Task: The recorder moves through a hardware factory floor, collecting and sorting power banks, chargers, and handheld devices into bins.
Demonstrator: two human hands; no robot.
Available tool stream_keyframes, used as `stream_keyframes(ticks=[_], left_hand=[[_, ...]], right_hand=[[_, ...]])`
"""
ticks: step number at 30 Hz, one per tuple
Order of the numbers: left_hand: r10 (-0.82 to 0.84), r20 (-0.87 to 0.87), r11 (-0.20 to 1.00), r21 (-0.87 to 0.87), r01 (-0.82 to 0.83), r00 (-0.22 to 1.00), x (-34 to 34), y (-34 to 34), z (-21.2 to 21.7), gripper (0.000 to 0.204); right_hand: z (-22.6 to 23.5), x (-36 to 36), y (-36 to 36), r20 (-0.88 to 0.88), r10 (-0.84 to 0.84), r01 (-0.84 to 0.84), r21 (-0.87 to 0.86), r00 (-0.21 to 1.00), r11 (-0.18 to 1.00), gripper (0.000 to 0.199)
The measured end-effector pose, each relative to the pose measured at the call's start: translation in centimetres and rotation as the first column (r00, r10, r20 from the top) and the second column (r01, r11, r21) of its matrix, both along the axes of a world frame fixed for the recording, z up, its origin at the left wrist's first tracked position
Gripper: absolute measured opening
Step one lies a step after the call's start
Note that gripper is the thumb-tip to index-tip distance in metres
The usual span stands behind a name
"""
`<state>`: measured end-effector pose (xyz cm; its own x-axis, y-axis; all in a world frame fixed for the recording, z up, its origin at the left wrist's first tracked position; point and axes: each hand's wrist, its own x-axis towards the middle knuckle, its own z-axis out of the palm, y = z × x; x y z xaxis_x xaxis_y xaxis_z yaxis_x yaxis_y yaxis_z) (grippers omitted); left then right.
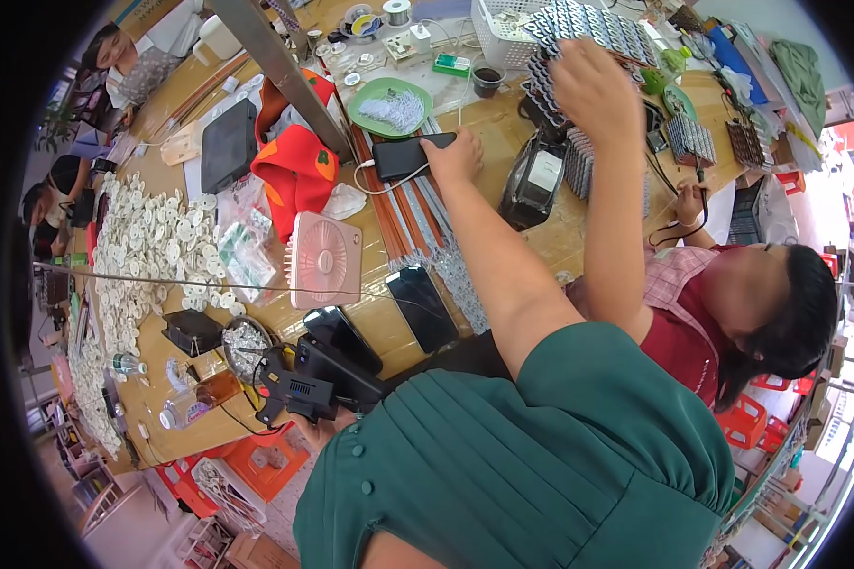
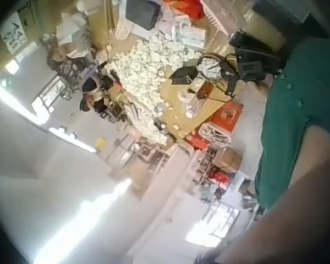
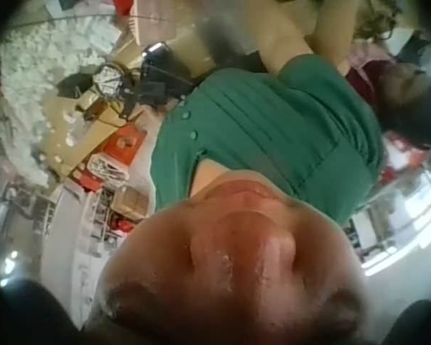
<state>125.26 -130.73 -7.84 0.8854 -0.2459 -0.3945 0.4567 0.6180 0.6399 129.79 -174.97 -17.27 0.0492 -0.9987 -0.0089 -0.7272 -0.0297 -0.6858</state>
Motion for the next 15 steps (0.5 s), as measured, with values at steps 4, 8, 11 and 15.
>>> stream_keyframes(ticks=[4,8,11,15], left_hand=[[0.054,-0.037,0.998,0.01,-0.054,0.998,-0.1,0.1,-0.1,0.059],[0.069,-0.008,0.996,-0.06,-0.069,0.998,0.0,0.7,-0.8,0.055],[0.052,0.015,0.992,-0.116,-0.05,0.999,0.1,1.0,-0.8,0.053],[0.072,-0.034,0.989,-0.125,-0.076,0.997,0.1,1.3,-0.8,0.053]], right_hand=[[0.4,0.2,0.1,-0.004,-0.005,0.005,0.035,1.0,0.999,0.064],[0.6,0.3,0.6,-0.006,-0.004,0.005,0.049,1.0,0.999,0.058],[0.2,0.2,0.6,0.018,-0.001,0.0,0.03,1.0,1.0,0.055],[0.3,0.4,0.9,0.037,-0.009,0.008,0.026,0.999,1.0,0.054]])
